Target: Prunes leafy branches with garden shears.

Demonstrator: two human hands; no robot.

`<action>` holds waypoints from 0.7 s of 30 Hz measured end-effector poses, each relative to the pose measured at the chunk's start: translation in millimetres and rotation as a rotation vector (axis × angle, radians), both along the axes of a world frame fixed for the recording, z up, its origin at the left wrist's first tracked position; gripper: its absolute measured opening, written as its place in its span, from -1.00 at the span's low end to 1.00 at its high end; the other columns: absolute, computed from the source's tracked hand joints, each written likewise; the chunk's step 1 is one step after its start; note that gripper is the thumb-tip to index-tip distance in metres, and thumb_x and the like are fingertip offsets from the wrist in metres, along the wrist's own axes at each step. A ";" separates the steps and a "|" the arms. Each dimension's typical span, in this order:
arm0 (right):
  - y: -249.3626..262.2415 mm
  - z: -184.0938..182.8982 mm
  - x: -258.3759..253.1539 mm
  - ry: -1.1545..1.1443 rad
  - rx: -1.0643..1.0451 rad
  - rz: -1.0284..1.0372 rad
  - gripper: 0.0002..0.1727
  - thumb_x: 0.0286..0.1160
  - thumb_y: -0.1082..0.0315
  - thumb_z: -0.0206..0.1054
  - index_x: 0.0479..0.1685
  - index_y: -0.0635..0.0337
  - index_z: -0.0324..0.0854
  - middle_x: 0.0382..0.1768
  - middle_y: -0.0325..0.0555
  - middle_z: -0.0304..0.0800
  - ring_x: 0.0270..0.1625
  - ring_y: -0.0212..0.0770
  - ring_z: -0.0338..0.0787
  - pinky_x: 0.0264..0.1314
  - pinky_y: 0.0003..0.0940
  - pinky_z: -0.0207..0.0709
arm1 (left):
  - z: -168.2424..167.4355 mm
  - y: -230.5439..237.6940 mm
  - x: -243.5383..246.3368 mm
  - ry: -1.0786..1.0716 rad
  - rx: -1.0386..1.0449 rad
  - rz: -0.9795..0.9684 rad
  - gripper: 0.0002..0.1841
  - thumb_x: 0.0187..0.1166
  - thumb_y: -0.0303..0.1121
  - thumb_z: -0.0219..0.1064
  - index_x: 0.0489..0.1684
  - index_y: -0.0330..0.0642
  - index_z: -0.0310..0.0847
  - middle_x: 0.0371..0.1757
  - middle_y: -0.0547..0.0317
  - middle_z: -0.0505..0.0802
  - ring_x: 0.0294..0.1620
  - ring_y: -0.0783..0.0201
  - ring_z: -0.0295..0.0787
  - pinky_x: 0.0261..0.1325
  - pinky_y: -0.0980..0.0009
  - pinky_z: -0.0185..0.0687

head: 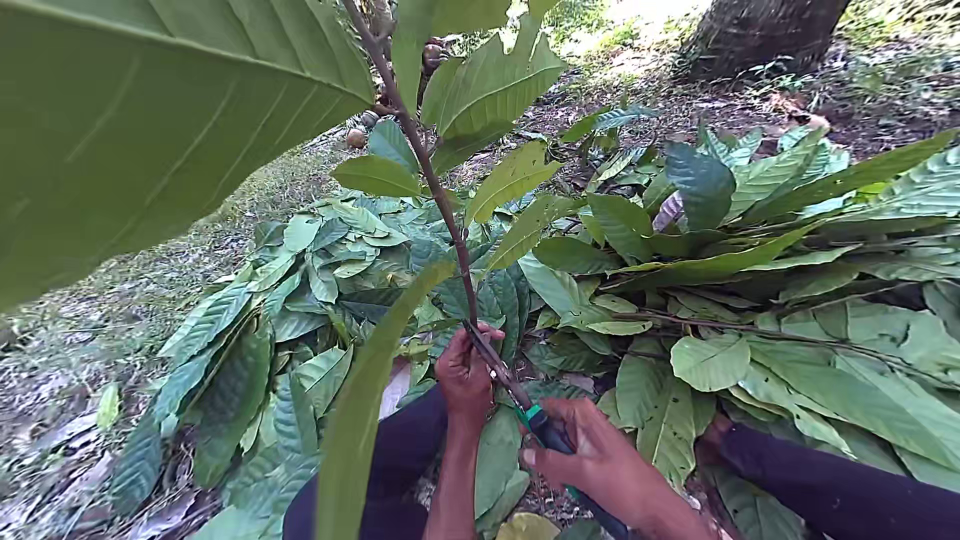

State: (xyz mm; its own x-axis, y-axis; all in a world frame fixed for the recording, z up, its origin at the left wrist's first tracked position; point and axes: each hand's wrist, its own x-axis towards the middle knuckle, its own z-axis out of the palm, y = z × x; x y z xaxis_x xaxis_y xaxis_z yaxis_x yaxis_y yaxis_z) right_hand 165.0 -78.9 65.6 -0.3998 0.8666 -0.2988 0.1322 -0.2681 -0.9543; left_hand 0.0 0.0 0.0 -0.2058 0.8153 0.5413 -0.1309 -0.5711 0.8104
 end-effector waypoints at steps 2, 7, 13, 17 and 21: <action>-4.0 -3.4 2.6 0.021 0.039 -0.023 -0.67 0.17 0.18 0.47 -0.09 0.11 0.69 -0.46 -0.41 0.73 -0.49 -0.49 0.68 -0.41 -0.51 0.59 | -1.9 4.3 -4.3 0.028 0.019 0.065 -0.84 0.74 -0.43 0.17 -0.02 -0.27 0.67 -0.29 0.44 0.87 -0.34 0.62 0.73 -0.25 0.65 0.66; 5.7 -6.3 -1.0 0.129 0.010 -0.057 -0.63 0.22 0.13 0.43 -0.05 0.14 0.66 -0.49 -0.39 0.71 -0.49 -0.44 0.71 -0.37 -0.47 0.63 | -2.4 7.4 -5.9 0.034 0.034 0.062 -0.77 0.82 -0.32 0.11 -0.08 -0.20 0.67 -0.41 0.51 0.77 -0.50 0.68 0.55 -0.44 0.71 0.44; 14.0 1.8 -14.7 0.156 0.024 -0.036 -0.61 0.23 0.11 0.43 -0.02 0.14 0.66 -0.48 -0.37 0.71 -0.47 -0.42 0.72 -0.36 -0.44 0.65 | -4.7 3.7 1.7 0.084 -0.009 0.193 -0.80 0.70 -0.50 0.13 -0.09 -0.40 0.69 -0.38 0.50 0.83 -0.38 0.67 0.73 -0.26 0.67 0.68; 17.1 2.1 -18.9 0.151 0.067 -0.055 -0.65 0.25 0.11 0.43 -0.08 0.12 0.67 -0.52 -0.38 0.70 -0.52 -0.42 0.71 -0.41 -0.45 0.64 | -6.9 4.0 1.9 0.105 0.007 0.200 -0.78 0.72 -0.44 0.15 -0.10 -0.42 0.69 -0.38 0.46 0.84 -0.35 0.64 0.75 -0.22 0.65 0.69; 20.6 9.0 -15.8 -0.003 0.115 -0.071 -0.67 0.19 0.11 0.45 -0.15 0.10 0.71 -0.54 -0.41 0.68 -0.57 -0.47 0.65 -0.48 -0.49 0.57 | -4.2 4.2 -1.0 0.065 -0.009 0.151 -0.79 0.75 -0.39 0.15 -0.07 -0.32 0.70 -0.36 0.49 0.85 -0.37 0.63 0.75 -0.25 0.64 0.69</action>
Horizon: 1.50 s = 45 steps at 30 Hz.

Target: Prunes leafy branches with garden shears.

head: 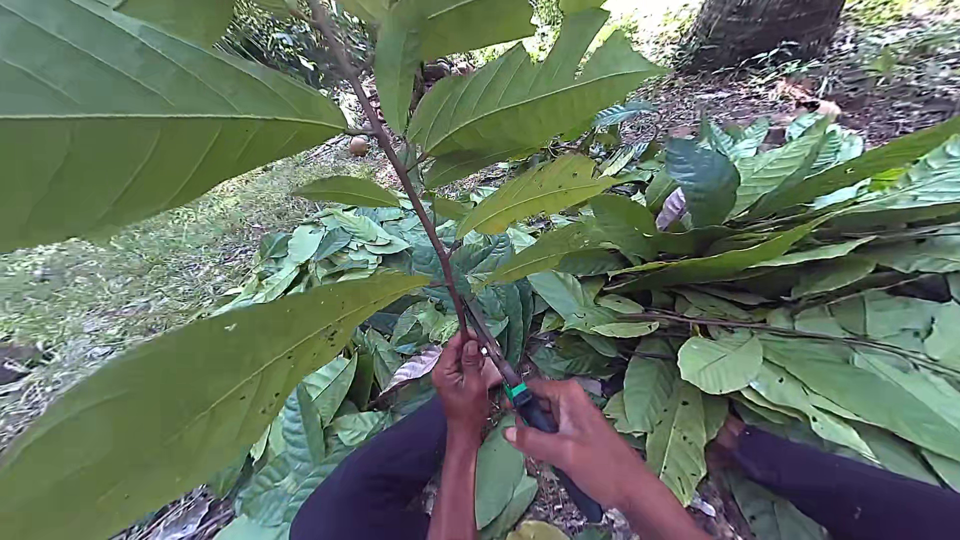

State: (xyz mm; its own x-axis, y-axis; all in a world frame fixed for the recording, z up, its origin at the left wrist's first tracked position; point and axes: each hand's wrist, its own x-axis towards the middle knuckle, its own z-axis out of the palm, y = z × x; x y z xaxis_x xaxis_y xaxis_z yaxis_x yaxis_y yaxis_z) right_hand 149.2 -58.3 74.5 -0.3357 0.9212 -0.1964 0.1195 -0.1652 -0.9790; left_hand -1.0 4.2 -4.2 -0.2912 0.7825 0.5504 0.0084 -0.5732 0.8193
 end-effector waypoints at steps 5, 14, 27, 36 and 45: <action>0.9 -7.7 -1.0 -0.052 0.009 -0.027 -0.65 0.14 0.09 0.49 -0.16 0.10 0.73 -0.54 -0.40 0.71 -0.58 -0.48 0.66 -0.50 -0.50 0.59 | 8.3 4.6 -8.2 -0.080 -0.046 -0.221 -0.77 0.84 -0.19 0.08 0.11 -0.10 0.57 -0.45 0.60 0.71 -0.53 0.68 0.58 -0.44 0.67 0.56; -7.6 -7.0 -0.5 0.173 -0.035 0.257 -0.57 0.29 0.14 0.41 0.10 0.17 0.59 -0.38 -0.41 0.69 -0.36 -0.51 0.67 -0.26 -0.52 0.56 | -9.8 8.1 -10.3 -0.219 -0.087 -0.169 -0.87 0.76 -0.34 0.08 -0.10 -0.10 0.53 -0.58 0.56 0.61 -0.63 0.62 0.48 -0.52 0.64 0.45; 12.8 5.5 -28.5 0.177 -0.045 0.204 -0.66 0.25 0.17 0.42 -0.03 0.13 0.65 -0.42 -0.37 0.72 -0.40 -0.44 0.74 -0.26 -0.46 0.66 | -10.0 1.8 -11.6 -0.302 -0.104 -0.165 -0.87 0.74 -0.32 0.18 -0.05 -0.17 0.55 -0.53 0.56 0.67 -0.56 0.66 0.56 -0.46 0.67 0.51; -1.2 -3.7 -22.1 0.112 0.101 0.075 -0.56 0.20 0.15 0.45 0.04 0.22 0.64 -0.39 -0.37 0.69 -0.40 -0.49 0.66 -0.32 -0.50 0.57 | -4.4 0.3 -15.5 -0.119 -0.052 -0.067 -0.83 0.81 -0.29 0.10 -0.08 -0.09 0.59 -0.49 0.60 0.66 -0.52 0.69 0.54 -0.42 0.69 0.51; 18.3 5.3 -23.0 0.057 0.087 0.124 -0.57 0.15 0.08 0.47 -0.01 0.10 0.68 -0.37 -0.39 0.71 -0.35 -0.49 0.70 -0.26 -0.47 0.60 | -5.6 -5.0 -10.7 -0.153 -0.048 -0.071 -0.86 0.77 -0.30 0.17 -0.06 -0.09 0.62 -0.47 0.61 0.71 -0.51 0.72 0.58 -0.40 0.73 0.53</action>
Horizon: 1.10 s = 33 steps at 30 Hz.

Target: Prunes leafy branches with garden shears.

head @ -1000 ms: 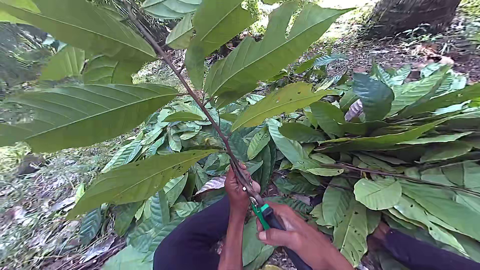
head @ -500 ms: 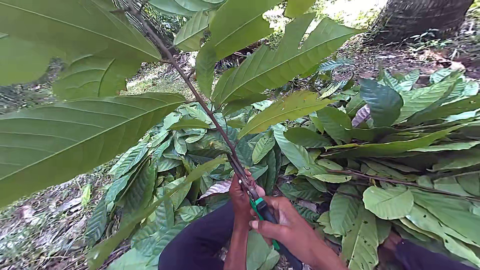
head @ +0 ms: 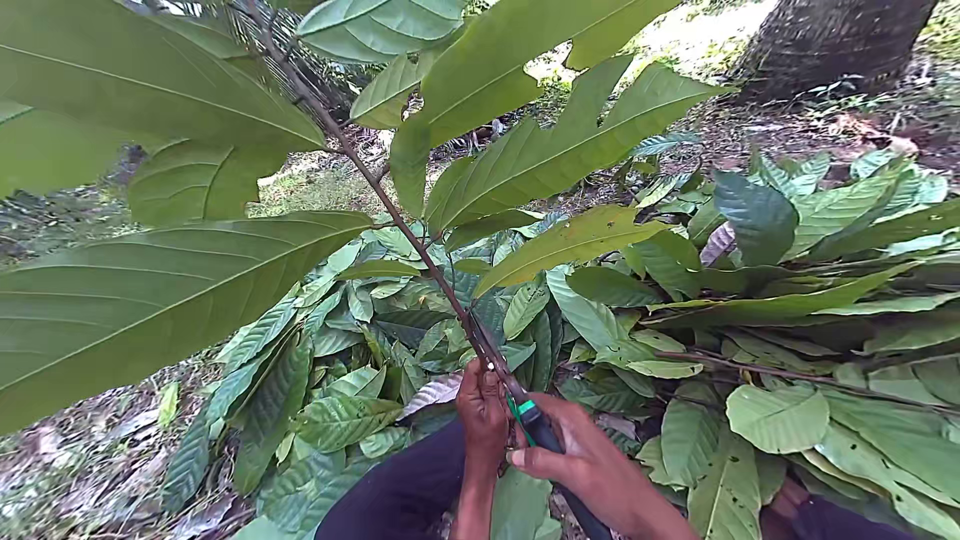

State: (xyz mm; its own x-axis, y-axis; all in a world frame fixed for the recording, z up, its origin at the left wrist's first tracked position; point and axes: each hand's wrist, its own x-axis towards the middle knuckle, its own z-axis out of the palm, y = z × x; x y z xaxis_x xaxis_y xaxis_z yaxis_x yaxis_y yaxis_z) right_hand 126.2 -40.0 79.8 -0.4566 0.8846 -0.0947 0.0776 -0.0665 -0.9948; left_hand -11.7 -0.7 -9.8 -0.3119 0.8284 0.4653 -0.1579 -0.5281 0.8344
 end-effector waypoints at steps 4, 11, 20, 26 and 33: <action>0.5 0.5 -2.4 -0.022 0.008 -0.052 -0.63 0.12 0.10 0.46 -0.10 0.09 0.70 -0.45 -0.41 0.70 -0.45 -0.50 0.68 -0.37 -0.50 0.58 | -1.4 -1.4 -0.5 0.015 0.007 -0.003 -0.82 0.77 -0.23 0.20 -0.07 -0.11 0.63 -0.46 0.61 0.73 -0.50 0.73 0.60 -0.40 0.74 0.55; 3.5 -1.8 2.8 -0.064 0.002 -0.090 -0.56 0.13 0.10 0.48 0.01 0.12 0.67 -0.36 -0.37 0.70 -0.38 -0.49 0.68 -0.29 -0.52 0.57 | 0.8 -3.8 -1.2 0.104 0.034 0.027 -0.85 0.80 -0.36 0.10 -0.05 -0.06 0.61 -0.49 0.69 0.67 -0.48 0.78 0.57 -0.36 0.78 0.51; 24.6 11.3 5.9 -0.120 0.029 0.001 -0.47 0.08 0.03 0.49 0.09 0.06 0.66 -0.29 -0.35 0.74 -0.26 -0.45 0.74 -0.17 -0.43 0.63 | -4.9 -8.1 -0.2 0.098 0.029 0.017 -0.84 0.79 -0.31 0.14 -0.03 -0.09 0.64 -0.44 0.63 0.72 -0.43 0.74 0.61 -0.27 0.73 0.59; 27.0 14.7 9.7 -0.154 0.024 -0.014 -0.53 0.04 0.07 0.52 0.00 0.04 0.69 -0.35 -0.37 0.74 -0.31 -0.47 0.74 -0.21 -0.46 0.63 | -5.3 -8.4 -1.3 0.110 0.031 0.008 -0.85 0.78 -0.35 0.13 -0.03 -0.11 0.63 -0.45 0.63 0.71 -0.44 0.75 0.61 -0.29 0.75 0.57; 29.9 17.5 17.9 -0.234 0.054 -0.032 -0.55 0.00 0.08 0.54 -0.02 -0.01 0.74 -0.34 -0.41 0.78 -0.31 -0.49 0.75 -0.20 -0.46 0.64 | -11.0 -6.9 -7.0 0.165 0.044 0.009 -0.83 0.80 -0.21 0.15 -0.03 0.00 0.65 -0.42 0.66 0.70 -0.43 0.78 0.58 -0.31 0.78 0.54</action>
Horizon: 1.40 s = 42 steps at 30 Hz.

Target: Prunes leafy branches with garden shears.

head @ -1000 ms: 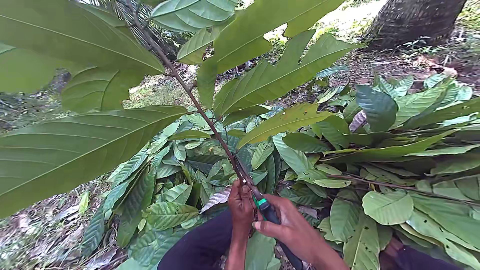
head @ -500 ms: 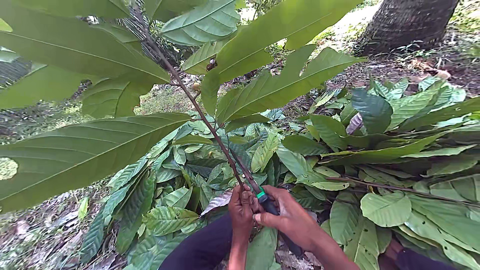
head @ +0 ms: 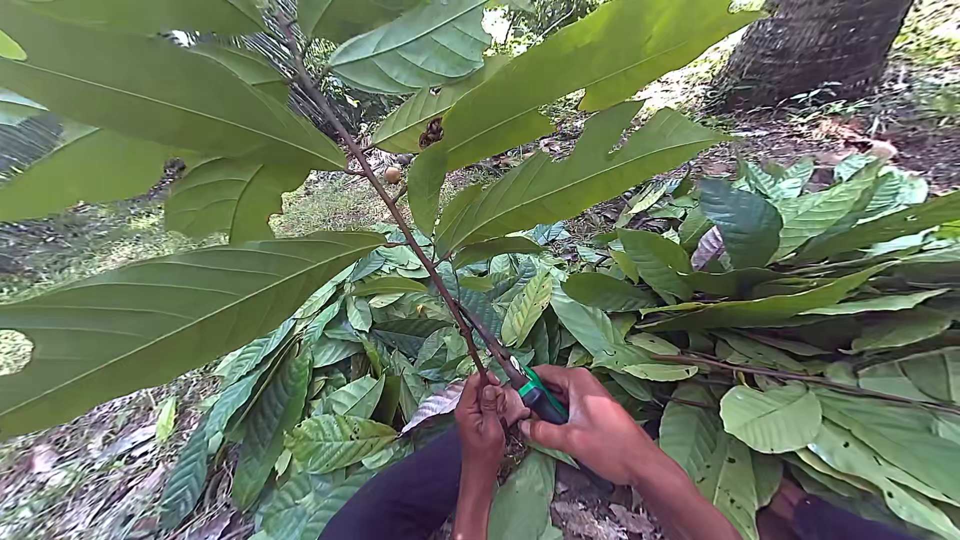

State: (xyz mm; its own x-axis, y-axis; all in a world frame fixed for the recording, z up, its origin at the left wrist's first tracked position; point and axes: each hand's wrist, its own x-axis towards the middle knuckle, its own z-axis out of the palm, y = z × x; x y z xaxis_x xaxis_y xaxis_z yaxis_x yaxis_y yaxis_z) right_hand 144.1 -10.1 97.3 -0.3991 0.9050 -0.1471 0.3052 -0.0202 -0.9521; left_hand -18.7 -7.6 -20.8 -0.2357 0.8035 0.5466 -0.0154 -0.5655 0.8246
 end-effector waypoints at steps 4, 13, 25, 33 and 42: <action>-1.6 -3.6 -0.2 0.061 0.008 -0.044 -0.69 0.04 0.16 0.52 -0.18 0.01 0.75 -0.48 -0.45 0.74 -0.48 -0.53 0.69 -0.40 -0.54 0.58 | 5.2 0.0 -1.8 -0.013 0.013 -0.074 -0.76 0.81 -0.11 0.12 0.08 0.01 0.63 -0.45 0.62 0.68 -0.45 0.74 0.58 -0.32 0.75 0.55; -20.0 -15.4 15.5 0.167 -0.054 0.040 -0.52 0.08 0.10 0.48 0.05 0.07 0.67 -0.39 -0.43 0.72 -0.37 -0.49 0.70 -0.28 -0.48 0.60 | 32.8 17.1 3.0 -0.152 -0.164 -0.176 -0.71 0.87 -0.19 -0.14 0.06 -0.05 0.50 -0.68 0.60 0.40 -0.76 0.68 0.22 -0.69 0.70 0.22; -30.6 -21.0 -9.1 0.162 -0.178 0.120 -0.58 0.20 0.06 0.43 -0.01 0.11 0.65 -0.40 -0.35 0.68 -0.38 -0.43 0.69 -0.23 -0.40 0.60 | 18.9 15.8 18.2 -0.178 -0.129 -0.008 -0.75 0.69 -0.49 -0.05 0.09 -0.30 0.53 -0.62 0.62 0.59 -0.67 0.73 0.46 -0.56 0.72 0.44; -29.7 -18.2 -11.3 0.163 -0.129 0.058 -0.59 0.17 0.08 0.47 -0.05 0.11 0.66 -0.43 -0.36 0.68 -0.41 -0.43 0.68 -0.27 -0.42 0.58 | 20.2 15.7 17.4 -0.082 -0.059 0.028 -0.76 0.72 -0.46 -0.02 0.07 -0.31 0.56 -0.59 0.65 0.61 -0.61 0.75 0.50 -0.47 0.72 0.50; -36.4 -18.5 -9.3 0.128 -0.012 -0.073 -0.55 0.08 0.10 0.48 -0.01 0.12 0.71 -0.37 -0.37 0.74 -0.40 -0.51 0.70 -0.33 -0.52 0.59 | 31.7 6.3 18.8 -0.021 -0.082 0.089 -0.73 0.77 -0.45 -0.03 0.10 -0.49 0.51 -0.52 0.60 0.63 -0.55 0.83 0.49 -0.39 0.81 0.48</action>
